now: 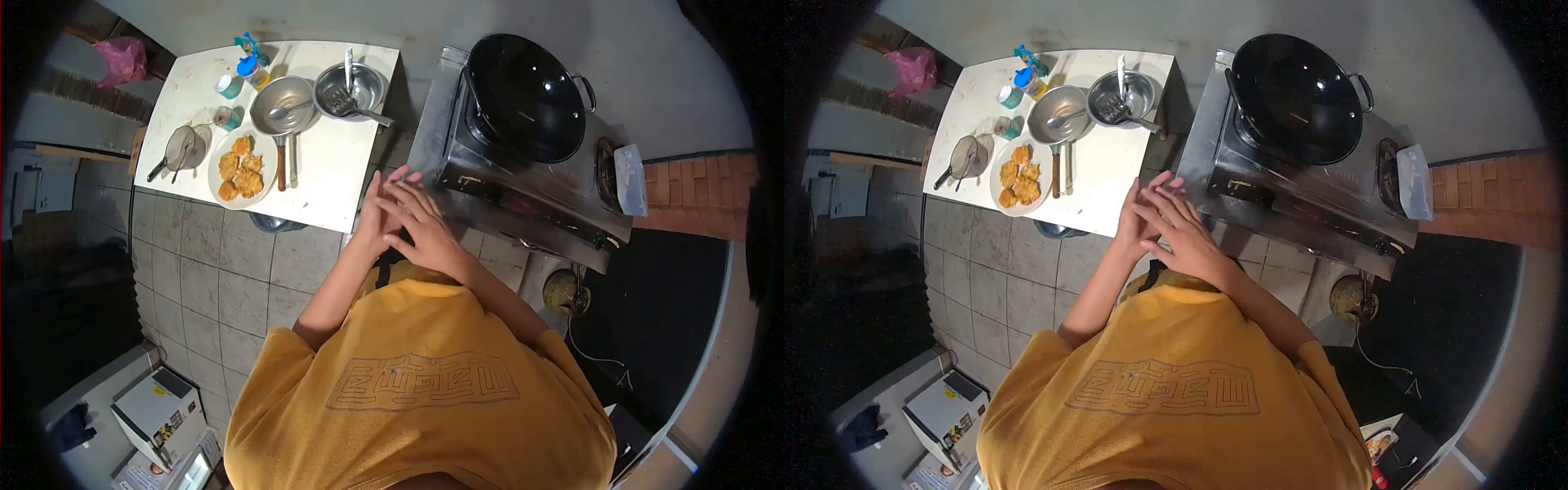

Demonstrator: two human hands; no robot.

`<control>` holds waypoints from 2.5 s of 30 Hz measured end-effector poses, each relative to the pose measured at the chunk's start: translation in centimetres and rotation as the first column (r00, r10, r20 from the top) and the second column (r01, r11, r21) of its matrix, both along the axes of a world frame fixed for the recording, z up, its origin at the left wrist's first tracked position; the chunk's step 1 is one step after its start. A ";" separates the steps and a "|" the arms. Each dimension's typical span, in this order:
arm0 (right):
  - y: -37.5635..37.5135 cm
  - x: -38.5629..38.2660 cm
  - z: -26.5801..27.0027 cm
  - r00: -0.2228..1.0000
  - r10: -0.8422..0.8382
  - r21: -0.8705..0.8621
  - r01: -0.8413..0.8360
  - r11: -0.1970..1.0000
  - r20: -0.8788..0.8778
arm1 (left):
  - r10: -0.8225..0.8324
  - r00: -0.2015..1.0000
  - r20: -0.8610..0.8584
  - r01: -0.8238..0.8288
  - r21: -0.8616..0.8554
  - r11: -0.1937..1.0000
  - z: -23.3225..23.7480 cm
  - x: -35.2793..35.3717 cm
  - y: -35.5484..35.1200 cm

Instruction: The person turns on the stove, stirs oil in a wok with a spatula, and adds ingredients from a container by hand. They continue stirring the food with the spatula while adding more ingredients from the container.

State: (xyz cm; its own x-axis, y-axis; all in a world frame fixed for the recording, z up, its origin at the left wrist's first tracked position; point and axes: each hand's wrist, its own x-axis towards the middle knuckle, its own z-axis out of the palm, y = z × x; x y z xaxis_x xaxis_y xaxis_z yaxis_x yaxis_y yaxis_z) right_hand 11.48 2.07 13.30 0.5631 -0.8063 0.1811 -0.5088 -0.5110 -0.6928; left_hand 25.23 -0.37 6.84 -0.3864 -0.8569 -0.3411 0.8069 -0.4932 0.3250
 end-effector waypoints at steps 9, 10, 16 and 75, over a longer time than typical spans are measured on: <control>6.2 -1.3 -2.4 0.757 -0.529 0.608 0.224 0.761 0.383 | -0.134 0.989 0.061 0.141 -0.129 0.982 5.4 0.5 12.1; 7.4 -2.2 -2.7 0.746 -0.529 0.574 0.243 0.782 0.404 | -0.168 0.984 0.057 0.174 -0.135 0.975 6.0 0.6 13.7; 21.9 -6.7 -3.5 -0.005 -0.716 0.648 -0.419 0.636 0.698 | -0.214 0.976 0.035 0.215 -0.048 0.975 1.6 1.6 24.2; 35.6 1.2 -5.3 0.296 -0.781 0.683 0.379 0.624 0.549 | 0.097 0.564 0.820 0.727 -0.548 0.414 10.1 0.3 38.4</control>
